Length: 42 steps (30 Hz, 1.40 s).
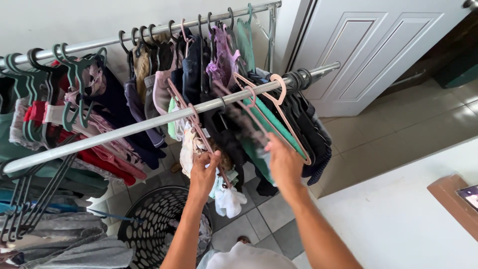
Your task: The person is hanging clothes on a drying rack.
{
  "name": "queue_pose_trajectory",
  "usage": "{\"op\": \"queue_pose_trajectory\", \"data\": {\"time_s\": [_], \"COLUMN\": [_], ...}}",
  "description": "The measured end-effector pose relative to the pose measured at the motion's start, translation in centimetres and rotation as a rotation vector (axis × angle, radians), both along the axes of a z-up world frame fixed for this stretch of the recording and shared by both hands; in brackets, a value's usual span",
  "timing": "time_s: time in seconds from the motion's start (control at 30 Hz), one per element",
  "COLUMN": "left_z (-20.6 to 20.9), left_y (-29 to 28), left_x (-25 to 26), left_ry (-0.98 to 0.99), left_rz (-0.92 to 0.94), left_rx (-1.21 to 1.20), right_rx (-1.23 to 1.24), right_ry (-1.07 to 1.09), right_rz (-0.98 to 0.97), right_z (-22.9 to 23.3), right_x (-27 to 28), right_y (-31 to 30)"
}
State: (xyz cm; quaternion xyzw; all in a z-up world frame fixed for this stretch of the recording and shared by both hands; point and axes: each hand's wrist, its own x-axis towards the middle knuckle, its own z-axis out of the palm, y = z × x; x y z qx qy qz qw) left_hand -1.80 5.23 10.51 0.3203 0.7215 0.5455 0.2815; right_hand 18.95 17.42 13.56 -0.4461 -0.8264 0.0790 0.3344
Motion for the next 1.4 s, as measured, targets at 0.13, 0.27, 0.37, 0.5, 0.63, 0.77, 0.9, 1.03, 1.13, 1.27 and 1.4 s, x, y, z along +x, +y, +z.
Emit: {"op": "queue_pose_trajectory", "data": {"time_s": [0.13,0.27,0.37,0.5,0.63,0.77,0.9,1.03,1.13,1.27,1.4], "left_z": [0.4,0.2,-0.8,-0.8,-2.8,-2.8,-2.9,-2.6,-2.5,-3.0,-7.5], "left_y": [-0.3,-0.5,-0.6,-0.6,1.0,2.8,3.6,2.0,-0.2,-5.1,-10.3], "left_x": [0.0,-0.4,-0.5,-0.5,-0.7,1.1,2.1,2.4,2.8,2.5,1.3], "left_ry": [0.041,0.012,-0.013,-0.005,0.029,-0.002,0.164,0.09,0.114,0.081,-0.121], "left_rz": [0.016,0.011,0.011,0.009,-0.007,-0.012,0.005,0.065,0.098,0.106,0.137], "left_rx": [-0.001,-0.018,0.004,0.073,0.112,0.076,0.074,0.099,0.229,0.224,0.023], "right_rx": [-0.107,-0.349,-0.182,-0.07,-0.245,-0.365,-0.102,-0.13,0.209,0.5,0.25], "right_ry": [0.089,0.075,0.086,0.211,0.265,0.144,0.092,0.076,-0.008,0.053,0.259], "right_rz": [0.06,0.006,-0.069,-0.111,0.021,0.114,0.028,0.076,0.108,0.177,0.463], "right_z": [2.9,3.2,2.5,2.1,5.0,5.1,0.4,-0.8,-2.2,0.8,-0.4], "right_x": [-1.5,-0.4,1.3,3.6,2.7,2.2,3.7,4.2,3.9,1.4,-0.5], "right_y": [-1.6,0.1,2.0,4.3,2.5,1.4,4.2,5.1,5.1,0.2,-2.4]}}
